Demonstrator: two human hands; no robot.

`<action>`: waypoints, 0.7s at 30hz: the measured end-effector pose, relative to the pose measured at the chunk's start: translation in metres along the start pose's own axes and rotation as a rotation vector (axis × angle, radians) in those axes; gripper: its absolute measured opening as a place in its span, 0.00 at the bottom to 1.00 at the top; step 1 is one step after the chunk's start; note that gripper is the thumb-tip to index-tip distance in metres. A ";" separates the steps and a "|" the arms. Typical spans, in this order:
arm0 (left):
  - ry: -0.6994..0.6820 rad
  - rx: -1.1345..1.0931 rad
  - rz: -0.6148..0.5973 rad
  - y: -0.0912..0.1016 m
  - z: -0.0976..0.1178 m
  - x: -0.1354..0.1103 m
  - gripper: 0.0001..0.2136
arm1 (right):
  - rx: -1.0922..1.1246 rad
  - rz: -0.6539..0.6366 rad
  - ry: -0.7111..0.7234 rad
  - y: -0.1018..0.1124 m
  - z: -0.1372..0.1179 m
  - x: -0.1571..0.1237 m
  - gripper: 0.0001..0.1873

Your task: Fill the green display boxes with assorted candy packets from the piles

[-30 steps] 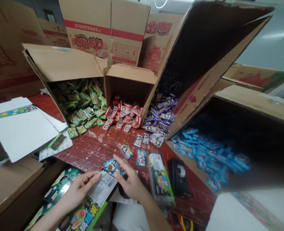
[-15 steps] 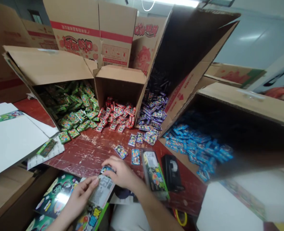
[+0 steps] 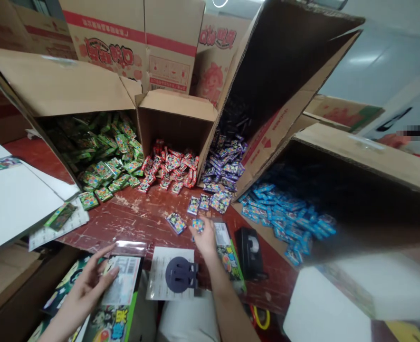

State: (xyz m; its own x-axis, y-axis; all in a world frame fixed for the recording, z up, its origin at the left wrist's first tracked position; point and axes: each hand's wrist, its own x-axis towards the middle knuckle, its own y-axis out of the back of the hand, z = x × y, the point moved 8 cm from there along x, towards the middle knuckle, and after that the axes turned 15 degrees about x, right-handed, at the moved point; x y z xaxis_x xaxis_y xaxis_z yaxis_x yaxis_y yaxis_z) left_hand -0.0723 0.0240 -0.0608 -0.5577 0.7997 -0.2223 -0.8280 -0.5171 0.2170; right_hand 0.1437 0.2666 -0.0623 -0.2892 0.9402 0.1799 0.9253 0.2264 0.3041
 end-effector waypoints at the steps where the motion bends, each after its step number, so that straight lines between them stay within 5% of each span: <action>1: -0.001 0.015 0.019 0.003 -0.001 0.001 0.26 | -0.015 0.008 0.000 0.009 0.002 0.009 0.20; 4: -0.022 0.022 0.003 0.003 -0.006 0.005 0.23 | -0.032 -0.046 0.004 0.008 -0.005 0.024 0.17; 8: -0.021 -0.007 -0.007 0.000 -0.008 0.008 0.27 | -0.027 -0.172 -0.083 -0.036 -0.006 0.027 0.16; 13: 0.024 -0.116 0.068 -0.006 -0.005 0.000 0.29 | 0.041 -0.230 -0.238 -0.076 0.022 0.031 0.19; 21: -0.022 0.054 -0.053 -0.022 -0.003 -0.007 0.24 | 0.566 -0.316 -0.321 -0.076 -0.003 0.008 0.24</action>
State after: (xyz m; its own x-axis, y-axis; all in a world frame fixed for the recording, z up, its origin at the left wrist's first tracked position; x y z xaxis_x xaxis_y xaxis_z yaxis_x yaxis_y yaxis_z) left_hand -0.0507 0.0288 -0.0669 -0.5115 0.8322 -0.2141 -0.8515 -0.4574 0.2563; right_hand 0.0699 0.2562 -0.0813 -0.5577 0.8169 -0.1471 0.8200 0.5147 -0.2502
